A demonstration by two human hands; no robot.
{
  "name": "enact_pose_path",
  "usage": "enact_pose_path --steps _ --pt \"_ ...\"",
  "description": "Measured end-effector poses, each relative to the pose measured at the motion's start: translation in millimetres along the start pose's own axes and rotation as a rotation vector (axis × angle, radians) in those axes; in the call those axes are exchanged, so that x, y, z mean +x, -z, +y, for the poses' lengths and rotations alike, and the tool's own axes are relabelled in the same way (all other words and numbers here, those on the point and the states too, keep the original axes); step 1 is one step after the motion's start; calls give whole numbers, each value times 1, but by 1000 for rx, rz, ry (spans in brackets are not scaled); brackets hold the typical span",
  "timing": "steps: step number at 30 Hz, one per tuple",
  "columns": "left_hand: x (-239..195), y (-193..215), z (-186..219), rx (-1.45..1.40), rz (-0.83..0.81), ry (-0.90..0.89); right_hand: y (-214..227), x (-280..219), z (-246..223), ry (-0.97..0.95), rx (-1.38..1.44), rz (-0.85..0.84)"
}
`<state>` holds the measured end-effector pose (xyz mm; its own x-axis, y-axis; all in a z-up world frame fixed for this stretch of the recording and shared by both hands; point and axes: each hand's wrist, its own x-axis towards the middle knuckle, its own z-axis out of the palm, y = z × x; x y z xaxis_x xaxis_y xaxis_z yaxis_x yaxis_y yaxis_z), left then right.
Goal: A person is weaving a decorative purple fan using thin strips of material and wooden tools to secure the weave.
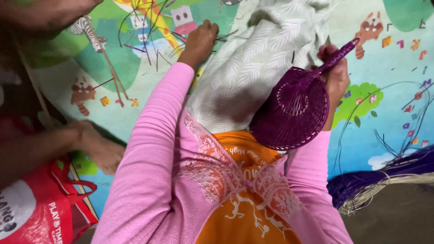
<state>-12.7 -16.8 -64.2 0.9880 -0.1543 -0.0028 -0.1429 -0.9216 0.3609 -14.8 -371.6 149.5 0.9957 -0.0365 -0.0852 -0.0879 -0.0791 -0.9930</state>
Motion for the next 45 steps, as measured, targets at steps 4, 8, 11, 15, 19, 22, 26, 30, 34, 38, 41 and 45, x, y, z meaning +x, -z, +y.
enact_pose_path --steps 4,8,11,15,19,22,26,30,34,38,41,45 --pt "-1 4 7 3 78 -1 -17 11 -15 -11 151 -137" --pt "-2 9 11 100 69 -4 -20 20 -20 -77 113 -98" --pt "-3 91 41 -288 -66 340 -22 21 -51 -85 90 -70" --pt "-4 109 -6 -952 184 932 5 45 -59 102 -177 70" --pt "-22 80 -129 -402 229 968 5 66 -43 220 -192 39" --pt "-36 63 -183 -231 258 945 20 95 27 159 -519 11" --pt "-39 28 -217 138 306 853 -18 91 62 -158 -474 -34" --pt "-23 107 -78 -221 -25 1120 -34 84 68 -90 -288 -7" --pt "-45 12 -81 124 476 816 -32 80 68 -76 -313 19" --pt "-57 12 -82 247 622 652 -32 76 66 -88 -284 30" --pt "-53 40 -87 199 510 612 -33 79 69 -70 -268 36" --pt "-53 86 -80 -234 346 653 -35 76 67 -39 -320 39"
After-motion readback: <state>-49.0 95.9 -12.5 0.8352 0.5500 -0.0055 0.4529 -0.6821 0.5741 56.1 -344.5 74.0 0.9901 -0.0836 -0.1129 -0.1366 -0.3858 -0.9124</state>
